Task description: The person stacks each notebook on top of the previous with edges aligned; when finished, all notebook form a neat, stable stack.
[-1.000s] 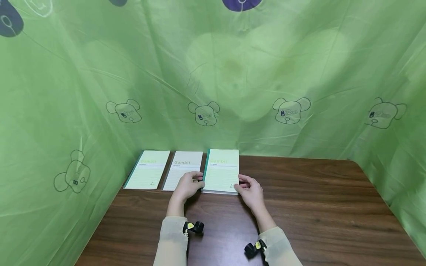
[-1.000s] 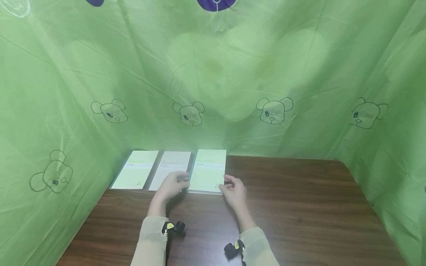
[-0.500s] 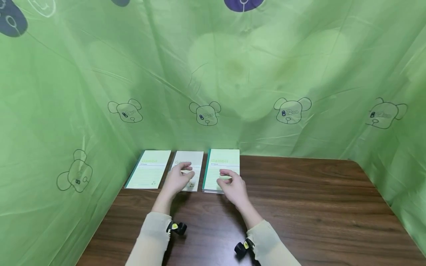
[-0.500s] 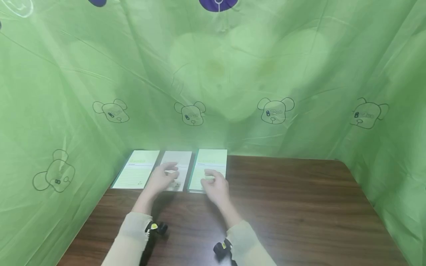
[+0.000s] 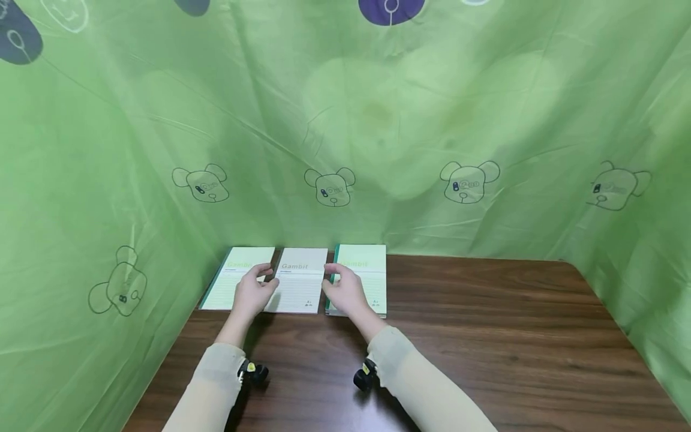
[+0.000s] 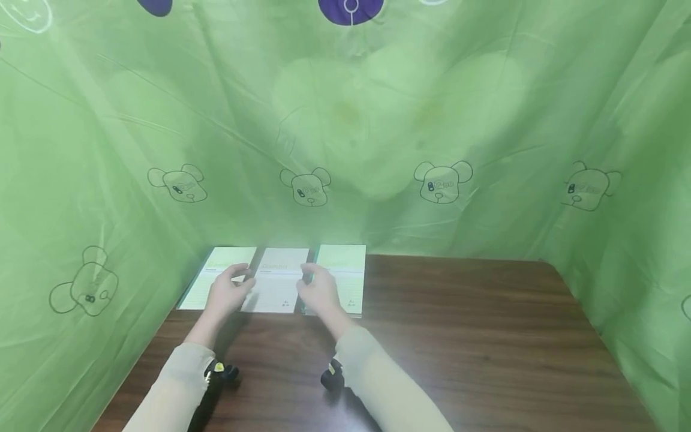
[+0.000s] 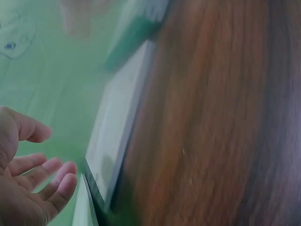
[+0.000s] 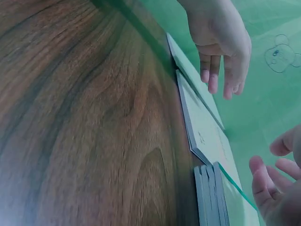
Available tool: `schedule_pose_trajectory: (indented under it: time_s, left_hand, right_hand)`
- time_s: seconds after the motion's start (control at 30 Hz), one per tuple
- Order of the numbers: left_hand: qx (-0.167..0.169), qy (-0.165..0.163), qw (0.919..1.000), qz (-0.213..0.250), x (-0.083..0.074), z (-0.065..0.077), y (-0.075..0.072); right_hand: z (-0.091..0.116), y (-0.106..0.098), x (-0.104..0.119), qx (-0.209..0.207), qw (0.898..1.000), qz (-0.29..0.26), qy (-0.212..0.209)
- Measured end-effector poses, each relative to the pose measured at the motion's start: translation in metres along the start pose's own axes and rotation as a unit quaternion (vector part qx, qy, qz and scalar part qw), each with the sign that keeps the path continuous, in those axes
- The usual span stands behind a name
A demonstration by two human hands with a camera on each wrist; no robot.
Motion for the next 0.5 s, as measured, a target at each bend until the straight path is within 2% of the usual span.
schedule_pose_trajectory:
  time_s: [0.2,0.37,0.5]
  left_hand:
    - [0.010,-0.008,0.9997,-0.019,0.011,-0.002,-0.001]
    - [0.021,0.003,0.9986,-0.049,0.016,-0.005,0.002]
    - [0.028,-0.004,0.9967,-0.076,0.022,-0.006,0.002]
  right_hand:
    - [-0.003,0.015,0.004,0.010,0.997,0.071,0.011]
    - [-0.002,0.025,0.004,0.018,0.994,0.099,0.035]
    - [-0.001,0.033,0.003,0.025,0.990,0.127,0.051]
Point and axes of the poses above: each hand's wrist, its own z-axis away from the middle knuckle, its own y-axis out of the palm, x = y × z, the point moved 2 cm from there along -z, towards the middle knuckle, and after that the axes turned 6 degrees about z, right-handed, at the moved point
